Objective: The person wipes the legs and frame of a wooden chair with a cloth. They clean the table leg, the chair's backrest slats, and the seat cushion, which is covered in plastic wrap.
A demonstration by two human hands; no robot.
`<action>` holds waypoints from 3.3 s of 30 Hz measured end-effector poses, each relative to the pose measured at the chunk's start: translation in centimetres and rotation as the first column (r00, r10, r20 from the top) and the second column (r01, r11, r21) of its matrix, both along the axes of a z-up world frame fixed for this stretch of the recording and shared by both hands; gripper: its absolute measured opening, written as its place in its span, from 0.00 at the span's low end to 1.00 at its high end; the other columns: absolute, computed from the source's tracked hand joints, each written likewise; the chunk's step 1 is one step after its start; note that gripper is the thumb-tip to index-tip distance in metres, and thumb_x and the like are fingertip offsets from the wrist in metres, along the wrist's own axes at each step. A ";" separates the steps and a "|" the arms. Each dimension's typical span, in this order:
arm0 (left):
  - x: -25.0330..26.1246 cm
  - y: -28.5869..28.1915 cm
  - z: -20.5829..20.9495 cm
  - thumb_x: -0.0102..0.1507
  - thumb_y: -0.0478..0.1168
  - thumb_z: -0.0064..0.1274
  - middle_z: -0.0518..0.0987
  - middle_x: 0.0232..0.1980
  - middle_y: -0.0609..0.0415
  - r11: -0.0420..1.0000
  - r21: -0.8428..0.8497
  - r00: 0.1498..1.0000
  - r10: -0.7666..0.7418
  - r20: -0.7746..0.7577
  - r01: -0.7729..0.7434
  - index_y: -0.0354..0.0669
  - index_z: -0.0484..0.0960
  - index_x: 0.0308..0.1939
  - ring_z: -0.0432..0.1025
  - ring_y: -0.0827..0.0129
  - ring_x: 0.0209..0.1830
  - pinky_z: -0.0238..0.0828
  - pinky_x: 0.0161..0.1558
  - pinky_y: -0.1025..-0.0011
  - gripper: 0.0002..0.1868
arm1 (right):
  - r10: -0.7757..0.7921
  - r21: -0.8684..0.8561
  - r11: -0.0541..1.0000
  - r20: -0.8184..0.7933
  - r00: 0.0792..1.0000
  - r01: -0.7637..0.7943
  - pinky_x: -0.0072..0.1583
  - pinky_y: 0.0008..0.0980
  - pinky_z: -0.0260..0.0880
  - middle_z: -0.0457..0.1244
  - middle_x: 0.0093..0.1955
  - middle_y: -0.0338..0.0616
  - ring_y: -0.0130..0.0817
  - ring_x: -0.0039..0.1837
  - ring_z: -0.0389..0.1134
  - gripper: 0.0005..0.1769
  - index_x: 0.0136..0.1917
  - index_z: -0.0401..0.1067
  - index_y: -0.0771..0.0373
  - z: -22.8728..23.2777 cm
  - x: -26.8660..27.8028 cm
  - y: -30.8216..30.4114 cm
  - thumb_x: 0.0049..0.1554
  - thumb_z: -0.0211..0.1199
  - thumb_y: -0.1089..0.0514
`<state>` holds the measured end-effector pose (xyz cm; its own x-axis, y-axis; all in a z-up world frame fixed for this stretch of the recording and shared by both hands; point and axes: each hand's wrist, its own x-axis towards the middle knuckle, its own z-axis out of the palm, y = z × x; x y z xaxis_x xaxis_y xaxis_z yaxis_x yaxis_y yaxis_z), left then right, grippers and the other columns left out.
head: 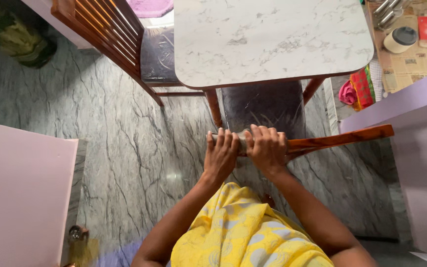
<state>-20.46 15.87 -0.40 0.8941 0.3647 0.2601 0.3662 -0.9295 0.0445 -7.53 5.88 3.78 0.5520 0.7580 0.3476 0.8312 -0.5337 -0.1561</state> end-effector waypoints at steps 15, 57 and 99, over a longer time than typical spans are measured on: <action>0.3 -2.5 0.6 0.67 0.46 0.45 0.63 0.77 0.43 0.977 0.126 0.984 0.177 -0.010 -0.174 0.39 0.65 0.71 0.50 0.51 0.81 0.41 0.74 0.40 0.29 | 0.107 0.093 0.990 0.011 0.994 -0.108 0.53 0.46 0.66 0.71 0.44 0.45 0.42 0.48 0.71 0.25 0.51 0.79 0.63 0.1 0.5 -0.8 0.61 0.57 0.39; 5.5 -5.1 0.9 0.60 0.40 0.52 0.73 0.51 0.48 0.986 -0.024 0.984 -0.160 0.083 0.162 0.39 0.69 0.59 0.68 0.57 0.52 0.61 0.61 0.55 0.24 | -0.012 0.252 0.966 0.280 0.960 -0.062 0.71 0.58 0.52 0.64 0.52 0.47 0.47 0.62 0.64 0.19 0.50 0.73 0.62 -5.8 6.0 -8.4 0.68 0.48 0.47; 24.0 -19.2 1.1 0.63 0.44 0.50 0.77 0.42 0.48 0.989 0.095 0.979 -0.131 0.155 0.117 0.37 0.74 0.53 0.73 0.61 0.39 0.69 0.40 0.63 0.18 | 0.007 -0.046 0.999 0.305 0.952 0.007 0.76 0.69 0.37 0.51 0.84 0.47 0.53 0.86 0.44 0.29 0.78 0.61 0.53 -1.1 21.6 -24.6 0.69 0.48 0.40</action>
<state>3.53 -3.37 0.72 0.8751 0.2240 0.4290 0.2421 -0.9702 0.0128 14.08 -18.69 2.71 0.4250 0.7771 0.4642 0.8352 -0.5343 0.1299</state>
